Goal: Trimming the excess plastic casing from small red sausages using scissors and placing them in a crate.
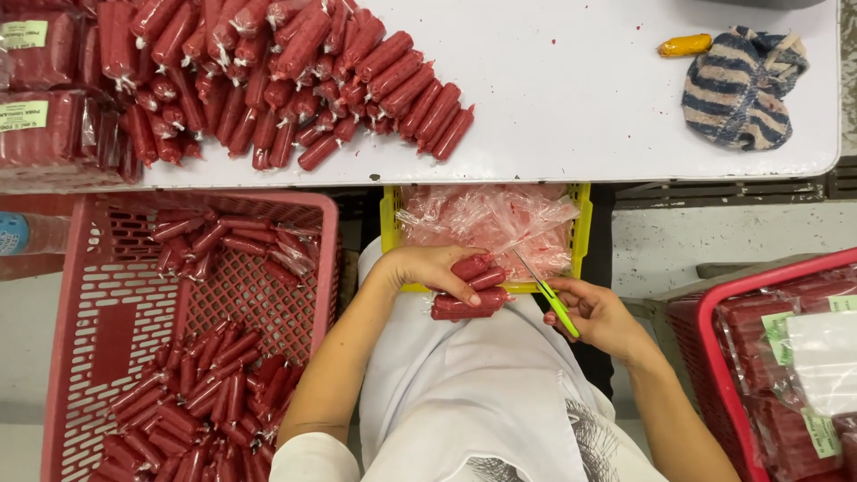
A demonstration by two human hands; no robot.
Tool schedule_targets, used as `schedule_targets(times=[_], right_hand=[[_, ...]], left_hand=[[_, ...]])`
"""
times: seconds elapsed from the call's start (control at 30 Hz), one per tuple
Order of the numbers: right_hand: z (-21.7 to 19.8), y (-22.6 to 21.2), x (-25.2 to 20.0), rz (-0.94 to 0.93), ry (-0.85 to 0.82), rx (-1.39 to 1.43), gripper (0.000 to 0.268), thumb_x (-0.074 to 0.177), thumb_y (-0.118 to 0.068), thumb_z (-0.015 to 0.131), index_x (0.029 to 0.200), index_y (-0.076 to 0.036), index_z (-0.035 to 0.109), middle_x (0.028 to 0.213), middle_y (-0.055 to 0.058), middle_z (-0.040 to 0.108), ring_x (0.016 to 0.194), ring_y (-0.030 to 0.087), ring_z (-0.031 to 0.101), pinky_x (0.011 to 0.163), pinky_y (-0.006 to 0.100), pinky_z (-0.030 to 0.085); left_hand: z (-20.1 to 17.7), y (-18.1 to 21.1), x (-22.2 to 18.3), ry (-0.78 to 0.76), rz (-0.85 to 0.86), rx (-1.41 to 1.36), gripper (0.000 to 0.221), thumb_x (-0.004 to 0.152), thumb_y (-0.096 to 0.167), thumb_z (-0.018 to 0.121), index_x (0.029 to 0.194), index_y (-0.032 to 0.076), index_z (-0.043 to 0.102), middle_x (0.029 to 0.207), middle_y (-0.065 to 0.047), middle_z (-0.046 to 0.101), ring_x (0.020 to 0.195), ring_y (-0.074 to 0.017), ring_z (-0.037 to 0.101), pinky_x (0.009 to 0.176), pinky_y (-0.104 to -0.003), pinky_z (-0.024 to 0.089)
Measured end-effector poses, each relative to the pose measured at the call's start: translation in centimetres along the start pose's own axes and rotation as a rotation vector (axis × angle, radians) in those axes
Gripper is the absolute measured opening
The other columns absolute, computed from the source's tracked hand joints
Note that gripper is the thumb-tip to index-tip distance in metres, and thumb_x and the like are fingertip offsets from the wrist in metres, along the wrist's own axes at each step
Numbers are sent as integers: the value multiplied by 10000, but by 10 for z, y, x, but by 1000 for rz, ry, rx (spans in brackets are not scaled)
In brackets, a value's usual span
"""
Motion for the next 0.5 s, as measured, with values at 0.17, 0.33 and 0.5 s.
schedule_targets(times=[0.17,0.33,0.5], right_hand=[[18,-16,5,-28,2,-83,630,789,197,694,1379,-8,613,755,127,636,606,152,633,548,292,565],[28,-26,13,-44,-18,-114,644,788,173,735,1390,-18,605,802,111,652,686,143,652,621,291,586],[31,-41,7,6,-30,-158,564,818,166,699,1347,-16,632,686,75,609,510,115,625,503,233,552]], left_hand=[[7,6,1,16,-16,-27,698,590,321,966,1185,92,680,923,-64,679,779,-178,651,575,-283,560],[9,21,0,14,-36,108,708,581,408,945,1171,113,688,924,-71,675,788,-198,639,570,-307,535],[6,19,1,11,-78,173,711,578,462,927,1161,129,691,919,-69,689,789,-204,646,582,-295,521]])
Point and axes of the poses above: each hand's wrist, its own x-axis towards the middle knuckle, its own z-axis out of the palm, y = z × x, the point moved 2 cm from there along x, towards the middle knuckle
